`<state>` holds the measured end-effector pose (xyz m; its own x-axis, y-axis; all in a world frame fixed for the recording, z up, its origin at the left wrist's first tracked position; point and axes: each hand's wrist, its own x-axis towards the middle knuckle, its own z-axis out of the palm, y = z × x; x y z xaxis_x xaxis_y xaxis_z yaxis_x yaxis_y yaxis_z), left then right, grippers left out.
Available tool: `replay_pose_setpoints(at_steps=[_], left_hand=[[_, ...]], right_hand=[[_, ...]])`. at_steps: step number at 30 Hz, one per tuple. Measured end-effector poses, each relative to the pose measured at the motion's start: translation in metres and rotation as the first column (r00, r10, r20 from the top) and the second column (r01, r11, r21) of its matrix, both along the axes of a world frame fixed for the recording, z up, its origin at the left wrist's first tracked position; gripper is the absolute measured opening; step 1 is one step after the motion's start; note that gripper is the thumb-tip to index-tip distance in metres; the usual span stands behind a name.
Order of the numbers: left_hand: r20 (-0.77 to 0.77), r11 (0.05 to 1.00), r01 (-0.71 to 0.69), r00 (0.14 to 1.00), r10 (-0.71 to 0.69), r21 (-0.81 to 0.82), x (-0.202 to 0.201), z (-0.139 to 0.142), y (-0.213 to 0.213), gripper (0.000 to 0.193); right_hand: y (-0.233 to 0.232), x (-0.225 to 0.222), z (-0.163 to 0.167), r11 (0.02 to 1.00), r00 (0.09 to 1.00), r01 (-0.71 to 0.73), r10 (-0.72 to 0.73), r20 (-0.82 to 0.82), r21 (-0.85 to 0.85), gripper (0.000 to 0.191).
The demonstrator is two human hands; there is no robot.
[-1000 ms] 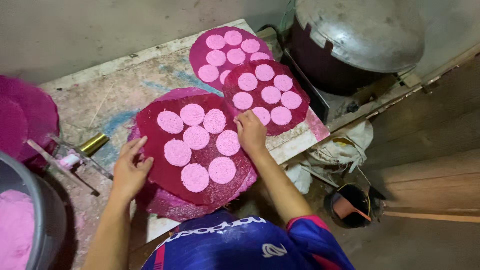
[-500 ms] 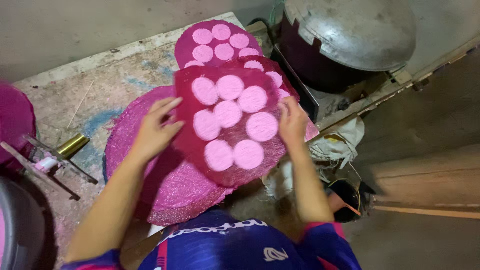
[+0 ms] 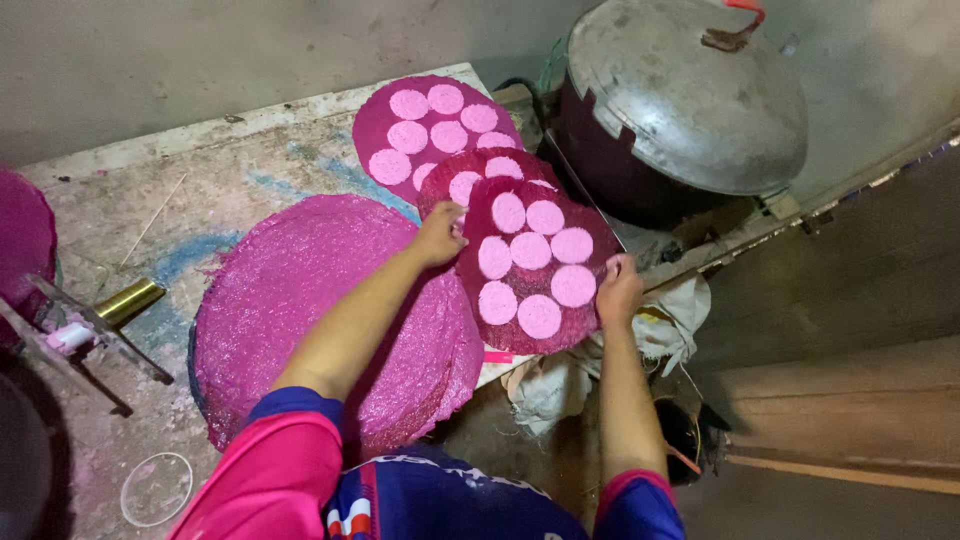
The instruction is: The person fills a wooden hand press with pink batter from a large basin and stamps round batter discs onto red fabric steamer mats, repeating the press-and-release cycle. They occasionally scrape excess batter off the press, reposition the mats, and stack finished mats of molded discs aside.
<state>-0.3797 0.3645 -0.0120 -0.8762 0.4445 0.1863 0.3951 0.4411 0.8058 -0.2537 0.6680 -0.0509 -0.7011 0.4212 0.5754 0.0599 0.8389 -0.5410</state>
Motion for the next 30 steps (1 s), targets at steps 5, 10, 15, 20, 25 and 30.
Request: replay_pose_setpoints(at_steps=[5, 10, 15, 20, 25, 30], left_hand=[[-0.183, 0.972, -0.124, 0.970, 0.161, 0.198, 0.000, 0.007, -0.074, 0.050], [-0.233, 0.855, -0.517, 0.828, 0.510, 0.034, 0.064, -0.008, -0.242, 0.045], [-0.037, 0.616, -0.780, 0.622, 0.782, -0.109, 0.169, -0.073, -0.328, 0.076], [0.704, 0.502, -0.798, 0.565, 0.430, 0.333, 0.198, -0.114, -0.342, 0.078], [0.638, 0.455, -0.729, 0.677, 0.367, 0.512, 0.176, -0.117, -0.367, 0.076], [0.572, 0.473, -0.659, 0.749, 0.335, 0.585, 0.171, -0.127, -0.376, 0.074]], right_hand=[[-0.024, -0.010, -0.007, 0.987, 0.996, 0.007, -0.021, -0.086, -0.162, 0.019], [-0.096, -0.021, -0.026, 0.879, 0.870, -0.196, 0.361, 0.336, -0.435, 0.025], [-0.174, -0.005, -0.066, 0.379, 0.660, -0.166, 0.729, 0.183, -0.910, 0.043], [-0.245, 0.014, -0.087, -0.171, 0.665, 0.169, 0.747, -0.015, -0.971, 0.060], [-0.294, -0.033, -0.085, 0.014, 0.707, 0.085, 0.704, 0.070, -0.996, 0.068], [-0.308, -0.055, -0.061, 0.443, 0.778, -0.278, 0.625, 0.071, -0.852, 0.073]])
